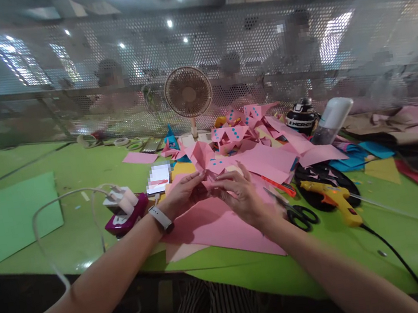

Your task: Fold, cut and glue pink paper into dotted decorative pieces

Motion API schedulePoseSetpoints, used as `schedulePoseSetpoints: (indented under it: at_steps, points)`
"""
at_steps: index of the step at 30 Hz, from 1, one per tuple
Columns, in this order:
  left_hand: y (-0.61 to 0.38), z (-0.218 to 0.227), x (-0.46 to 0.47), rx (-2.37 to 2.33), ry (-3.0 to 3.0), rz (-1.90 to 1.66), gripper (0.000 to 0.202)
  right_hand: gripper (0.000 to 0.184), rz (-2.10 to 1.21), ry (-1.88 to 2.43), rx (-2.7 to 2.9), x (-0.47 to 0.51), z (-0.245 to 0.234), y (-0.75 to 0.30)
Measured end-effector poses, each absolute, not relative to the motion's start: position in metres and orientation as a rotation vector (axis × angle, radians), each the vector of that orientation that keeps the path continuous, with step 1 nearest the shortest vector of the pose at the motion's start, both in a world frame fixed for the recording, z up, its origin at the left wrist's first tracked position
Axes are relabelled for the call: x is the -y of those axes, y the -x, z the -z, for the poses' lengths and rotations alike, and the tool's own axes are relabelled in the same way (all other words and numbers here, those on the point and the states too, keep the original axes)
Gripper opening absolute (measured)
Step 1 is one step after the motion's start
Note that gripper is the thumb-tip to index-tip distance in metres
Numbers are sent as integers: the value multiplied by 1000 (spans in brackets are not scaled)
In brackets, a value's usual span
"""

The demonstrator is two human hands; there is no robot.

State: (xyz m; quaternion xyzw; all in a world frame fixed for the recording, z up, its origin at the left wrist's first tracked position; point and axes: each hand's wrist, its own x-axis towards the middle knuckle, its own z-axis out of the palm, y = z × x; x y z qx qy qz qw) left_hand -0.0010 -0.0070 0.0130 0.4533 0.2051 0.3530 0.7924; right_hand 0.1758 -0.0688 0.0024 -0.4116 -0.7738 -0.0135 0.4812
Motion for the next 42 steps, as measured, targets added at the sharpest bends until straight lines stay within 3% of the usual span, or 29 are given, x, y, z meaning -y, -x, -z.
schedulePoseSetpoints:
  at_steps: [23,36,42]
  points:
    - [-3,-9,10,-317,-917,-819,16,15,347,1157,1772,83,-15,-166]
    - [-8,-10,19,-403,-880,-874,7,24,-8,1185,1735,64,4,-176]
    - [-9,-13,19,-363,-885,-818,21,28,-55,1258,1683,65,4,-175]
